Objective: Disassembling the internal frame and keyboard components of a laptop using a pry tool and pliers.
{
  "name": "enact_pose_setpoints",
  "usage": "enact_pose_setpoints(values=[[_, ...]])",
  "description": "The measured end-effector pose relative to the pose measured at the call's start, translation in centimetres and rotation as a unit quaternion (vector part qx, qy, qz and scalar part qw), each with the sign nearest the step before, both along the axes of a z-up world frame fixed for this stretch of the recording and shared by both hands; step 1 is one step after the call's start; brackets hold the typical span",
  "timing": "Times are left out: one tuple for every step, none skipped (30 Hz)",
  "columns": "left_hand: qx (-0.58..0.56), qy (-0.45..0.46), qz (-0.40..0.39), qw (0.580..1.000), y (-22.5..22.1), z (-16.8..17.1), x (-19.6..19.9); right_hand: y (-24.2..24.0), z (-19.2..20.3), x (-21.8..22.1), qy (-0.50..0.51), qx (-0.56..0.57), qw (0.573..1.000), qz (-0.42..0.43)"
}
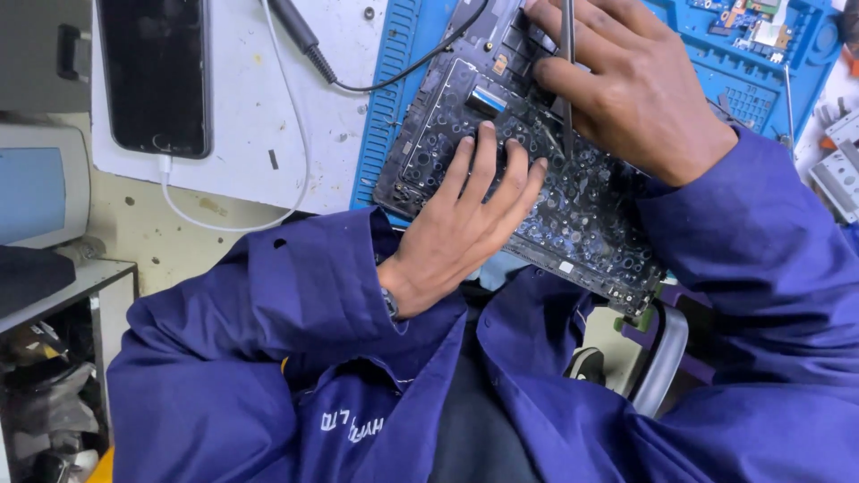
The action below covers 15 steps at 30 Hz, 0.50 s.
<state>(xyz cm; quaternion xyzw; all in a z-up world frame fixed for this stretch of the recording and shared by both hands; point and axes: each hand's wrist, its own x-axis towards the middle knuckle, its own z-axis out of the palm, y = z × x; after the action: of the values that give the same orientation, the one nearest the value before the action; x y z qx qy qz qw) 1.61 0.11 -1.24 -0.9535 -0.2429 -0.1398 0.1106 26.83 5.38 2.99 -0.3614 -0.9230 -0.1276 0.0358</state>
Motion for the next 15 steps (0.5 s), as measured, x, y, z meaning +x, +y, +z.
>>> enact_pose_setpoints(values=[[0.002, -0.001, -0.002, 1.000, 0.1, 0.0, 0.0, -0.1, 0.2, 0.1, -0.001, 0.002, 1.000, -0.002], [0.001, 0.001, 0.000, 1.000, 0.0, 0.0, 0.0, -0.2, 0.3, 0.1, 0.010, -0.015, 1.000, -0.005], [0.000, 0.003, 0.002, 1.000, -0.1, 0.0, 0.0, -0.3, 0.5, 0.1, 0.021, -0.032, 0.999, -0.007], [-0.001, 0.004, 0.003, 1.000, -0.1, 0.0, 0.0, -0.3, 0.3, 0.2, 0.022, -0.033, 0.999, -0.006], [-0.001, 0.012, 0.004, 1.000, -0.2, 0.1, 0.0, -0.3, 0.2, 0.3, 0.023, -0.033, 0.999, 0.001], [0.002, 0.020, 0.003, 1.000, -0.1, 0.1, 0.0, -0.3, 0.1, 0.4, 0.023, -0.030, 0.999, 0.007], [0.003, 0.020, 0.002, 1.000, -0.1, 0.1, 0.1, -0.3, -0.2, 0.4, 0.023, -0.029, 0.999, 0.007], [0.002, 0.018, 0.004, 1.000, -0.1, 0.1, 0.1, -0.2, -0.5, 0.3, 0.038, -0.024, 0.999, 0.014], [0.002, 0.016, 0.005, 1.000, -0.1, 0.2, 0.1, -0.1, -0.8, 0.2, 0.053, -0.019, 0.998, 0.020], [0.003, 0.016, 0.006, 1.000, -0.2, 0.1, 0.2, -0.1, -0.7, 0.1, 0.052, -0.018, 0.998, 0.021], [0.003, 0.011, 0.010, 1.000, -0.2, 0.0, 0.2, -0.1, -0.7, 0.0, 0.038, -0.006, 0.999, 0.024], [0.004, 0.005, 0.013, 1.000, -0.2, 0.0, 0.2, -0.1, -0.7, -0.1, 0.023, 0.006, 0.999, 0.026], [0.005, 0.005, 0.012, 1.000, -0.2, 0.0, 0.2, -0.1, -0.7, 0.1, 0.023, 0.007, 0.999, 0.026], [0.007, 0.011, 0.011, 1.000, -0.2, 0.0, 0.2, -0.1, -0.8, 0.2, 0.012, 0.042, 0.999, 0.012], [0.009, 0.017, 0.009, 1.000, -0.2, -0.1, 0.2, -0.2, -0.9, 0.4, 0.002, 0.077, 0.997, -0.002]])
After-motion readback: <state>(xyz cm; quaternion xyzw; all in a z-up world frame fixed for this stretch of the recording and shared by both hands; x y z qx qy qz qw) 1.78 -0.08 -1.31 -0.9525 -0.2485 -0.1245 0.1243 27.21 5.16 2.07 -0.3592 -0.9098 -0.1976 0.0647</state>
